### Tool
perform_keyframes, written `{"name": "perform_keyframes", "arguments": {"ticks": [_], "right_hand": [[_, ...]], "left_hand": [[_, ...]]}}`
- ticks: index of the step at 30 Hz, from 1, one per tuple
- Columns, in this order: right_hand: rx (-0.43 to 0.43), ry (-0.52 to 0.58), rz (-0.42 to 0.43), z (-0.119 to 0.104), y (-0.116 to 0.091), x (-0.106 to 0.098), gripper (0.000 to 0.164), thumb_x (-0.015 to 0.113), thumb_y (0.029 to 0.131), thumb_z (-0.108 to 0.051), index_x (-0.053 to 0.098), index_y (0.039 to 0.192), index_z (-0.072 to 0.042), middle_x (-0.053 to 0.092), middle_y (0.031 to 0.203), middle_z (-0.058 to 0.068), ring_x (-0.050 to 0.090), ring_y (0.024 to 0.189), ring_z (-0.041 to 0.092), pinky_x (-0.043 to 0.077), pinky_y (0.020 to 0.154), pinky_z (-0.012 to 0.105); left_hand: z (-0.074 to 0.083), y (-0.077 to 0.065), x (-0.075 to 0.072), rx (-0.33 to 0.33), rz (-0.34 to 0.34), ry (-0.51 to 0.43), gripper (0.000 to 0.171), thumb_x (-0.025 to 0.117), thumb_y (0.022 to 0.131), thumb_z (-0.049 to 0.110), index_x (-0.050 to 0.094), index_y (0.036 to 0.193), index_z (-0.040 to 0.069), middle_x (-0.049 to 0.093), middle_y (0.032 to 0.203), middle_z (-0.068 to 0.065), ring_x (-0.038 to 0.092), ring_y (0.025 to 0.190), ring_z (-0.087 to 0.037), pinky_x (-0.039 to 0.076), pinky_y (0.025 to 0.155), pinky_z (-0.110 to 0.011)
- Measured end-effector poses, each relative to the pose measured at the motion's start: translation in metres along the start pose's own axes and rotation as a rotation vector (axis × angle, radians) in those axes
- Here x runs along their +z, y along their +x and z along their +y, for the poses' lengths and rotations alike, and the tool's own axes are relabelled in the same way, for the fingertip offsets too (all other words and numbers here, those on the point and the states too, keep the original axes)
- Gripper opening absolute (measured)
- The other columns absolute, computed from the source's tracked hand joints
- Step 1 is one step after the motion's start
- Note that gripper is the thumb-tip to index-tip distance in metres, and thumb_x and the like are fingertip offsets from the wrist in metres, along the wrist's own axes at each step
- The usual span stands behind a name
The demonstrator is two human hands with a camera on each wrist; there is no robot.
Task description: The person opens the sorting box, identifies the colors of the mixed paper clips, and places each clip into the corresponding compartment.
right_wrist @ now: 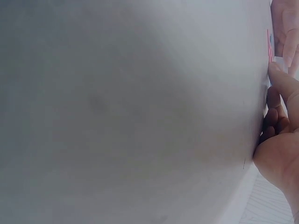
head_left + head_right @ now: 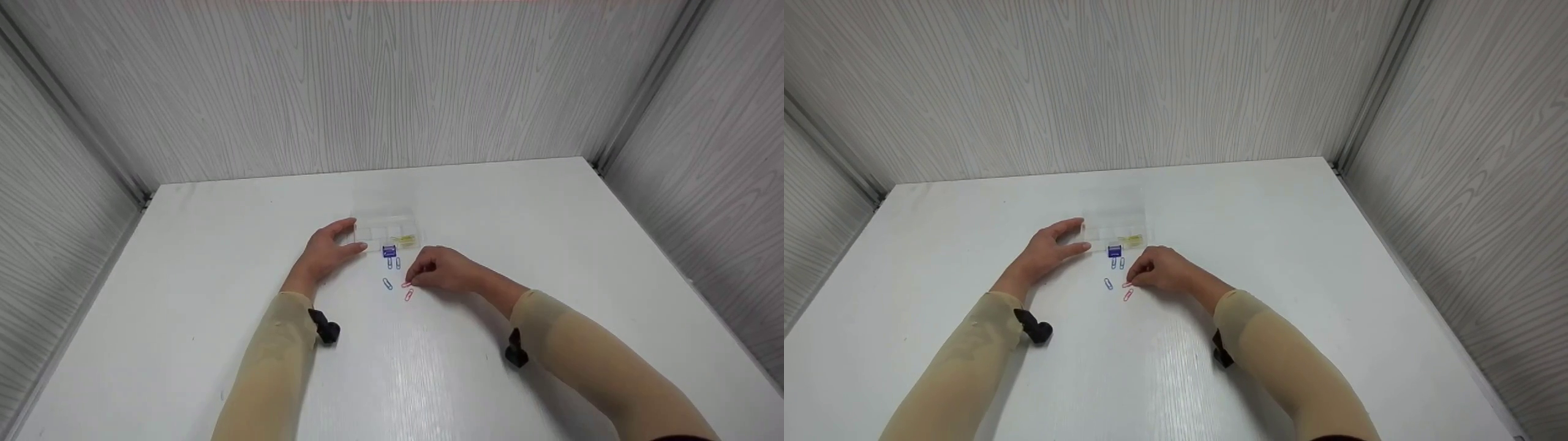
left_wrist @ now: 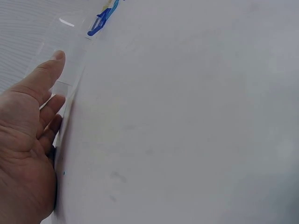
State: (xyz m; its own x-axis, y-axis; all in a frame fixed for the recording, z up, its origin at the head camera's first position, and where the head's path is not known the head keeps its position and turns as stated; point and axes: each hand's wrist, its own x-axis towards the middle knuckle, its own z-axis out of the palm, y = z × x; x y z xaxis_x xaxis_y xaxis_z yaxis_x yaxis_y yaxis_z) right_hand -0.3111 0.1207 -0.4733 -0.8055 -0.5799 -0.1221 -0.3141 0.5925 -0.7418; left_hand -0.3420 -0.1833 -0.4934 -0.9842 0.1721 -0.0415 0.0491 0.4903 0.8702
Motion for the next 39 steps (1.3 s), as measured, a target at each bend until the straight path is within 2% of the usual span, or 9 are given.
{"name": "perform_keyframes", "arguments": {"ticks": [11,28,39], "right_hand": [[0.026,0.009,-0.010,-0.0030,-0.0013,-0.0014,0.004,0.081,0.097,-0.021,0.084,0.099,-0.023,0.068,0.104,-0.005,0.058,0.103,0.016,0.047,0.094,0.034],[0.044,0.004,-0.013,-0.0022,-0.0012,-0.0017,0.005,0.080,0.097,-0.019,0.084,0.098,-0.022,0.068,0.104,-0.003,0.057,0.103,0.019,0.046,0.094,0.035],[0.034,0.000,-0.002,0.0012,0.0003,-0.0001,0.005,0.081,0.097,-0.028,0.083,0.093,-0.025,0.068,0.104,-0.006,0.057,0.102,0.017,0.045,0.093,0.035]], "left_hand": [[0.0001,0.0016,-0.0003,-0.004,0.001,0.007,0.078,0.082,0.094,0.039,0.048,0.161,0.018,0.049,0.163,0.000,0.026,0.160,-0.022,0.017,0.131,-0.042],[0.0001,0.0018,0.0003,-0.019,-0.002,0.009,0.078,0.082,0.094,0.040,0.048,0.161,0.019,0.048,0.163,0.000,0.026,0.160,-0.022,0.017,0.131,-0.043],[-0.0011,0.0019,0.0000,-0.018,0.001,0.005,0.076,0.082,0.095,0.039,0.049,0.160,0.020,0.049,0.162,0.003,0.025,0.159,-0.019,0.017,0.130,-0.041]]}}
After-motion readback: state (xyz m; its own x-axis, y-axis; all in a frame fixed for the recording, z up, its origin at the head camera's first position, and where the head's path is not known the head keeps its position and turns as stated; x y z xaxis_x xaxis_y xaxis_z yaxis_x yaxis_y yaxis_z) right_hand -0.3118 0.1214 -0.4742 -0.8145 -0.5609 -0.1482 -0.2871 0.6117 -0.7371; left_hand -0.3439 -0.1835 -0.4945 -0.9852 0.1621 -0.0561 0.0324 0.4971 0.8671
